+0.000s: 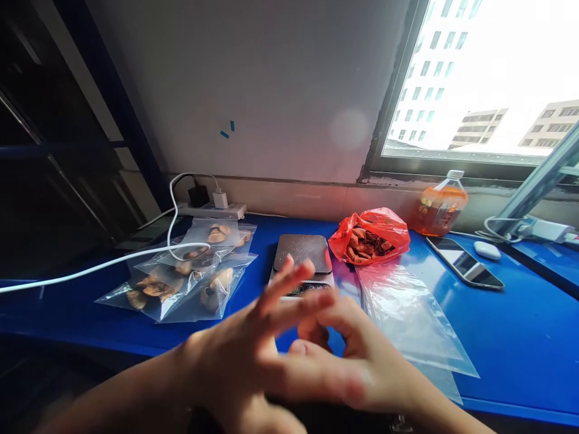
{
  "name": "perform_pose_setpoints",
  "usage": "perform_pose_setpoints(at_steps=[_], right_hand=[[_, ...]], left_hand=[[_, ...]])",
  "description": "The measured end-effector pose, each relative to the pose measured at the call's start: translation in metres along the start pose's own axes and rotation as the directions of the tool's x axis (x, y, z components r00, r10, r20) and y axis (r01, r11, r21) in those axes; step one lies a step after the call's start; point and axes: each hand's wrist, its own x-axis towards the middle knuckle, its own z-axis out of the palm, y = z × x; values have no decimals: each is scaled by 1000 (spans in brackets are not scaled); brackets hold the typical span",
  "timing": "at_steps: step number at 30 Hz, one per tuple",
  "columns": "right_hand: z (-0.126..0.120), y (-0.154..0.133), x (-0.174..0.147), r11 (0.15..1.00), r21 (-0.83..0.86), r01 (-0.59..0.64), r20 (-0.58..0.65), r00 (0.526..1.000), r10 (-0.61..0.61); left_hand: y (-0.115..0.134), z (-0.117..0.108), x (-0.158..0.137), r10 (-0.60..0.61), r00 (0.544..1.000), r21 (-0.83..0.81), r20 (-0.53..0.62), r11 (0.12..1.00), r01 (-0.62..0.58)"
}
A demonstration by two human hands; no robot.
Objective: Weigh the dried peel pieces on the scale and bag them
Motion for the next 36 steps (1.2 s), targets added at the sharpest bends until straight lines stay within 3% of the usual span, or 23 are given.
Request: perform_pose_setpoints(at_steps=[1, 2, 4, 5, 6, 7, 9, 12, 15, 17, 18, 25, 29, 31, 33, 36], right_hand=[[-5, 1, 9, 1000, -23, 10, 5, 1000, -10], [-10, 2, 19, 998, -63, 27, -1, 1000, -27], [-18, 8, 40, 985, -156, 75, -52, 995, -84], [-21, 13, 49, 976, -194, 100, -98, 988, -121], [-22, 18, 57, 968, -219, 126, -150, 975, -161], [-23, 24, 62, 961, -232, 149, -194, 961, -196], [-21, 36, 67, 946, -250, 207, -243, 932, -268], [-19, 49, 62, 894, -313, 320, -218, 892, -395], [-20, 53, 54, 848, -394, 355, -205, 865, -458], [-22, 53, 52, 832, -436, 344, -208, 861, -465], [-23, 53, 51, 823, -454, 342, -203, 860, -469], [-20, 61, 54, 754, -558, 348, -118, 865, -487], [-17, 64, 56, 770, -558, 310, -152, 874, -462], [-16, 62, 55, 798, -525, 295, -175, 880, -441], [-14, 58, 54, 841, -456, 292, -197, 888, -415], [-8, 54, 55, 945, -231, 231, -234, 930, -284]], left_hand=[[-16, 0, 6, -48, 994, -11, -97, 999, 47], [-36, -1, 9, -210, 972, 10, -104, 977, 212], [-85, -6, 10, -517, 854, 161, -57, 840, 519], [-112, -9, 7, -675, 737, 286, 15, 710, 644], [-138, -14, 1, -818, 563, 412, 118, 556, 722], [-163, -18, -6, -879, 452, 461, 153, 468, 754], [-203, -25, -24, -937, 307, 516, 163, 347, 783], [-234, -25, -53, -973, 187, 549, 138, 232, 803], [-238, -16, -73, -985, 122, 556, 124, 171, 814], [-233, -11, -78, -986, 131, 547, 103, 166, 820], [-229, -10, -78, -984, 156, 538, 86, 178, 824], [-209, -14, -54, -874, 471, 448, -121, 376, 811], [-194, -14, -35, -713, 651, 269, -261, 594, 758], [-180, -14, -25, -638, 693, 134, -336, 696, 705], [-161, -16, -14, -610, 701, -12, -369, 757, 653], [-130, -17, -1, -575, 733, -277, -363, 818, 504]])
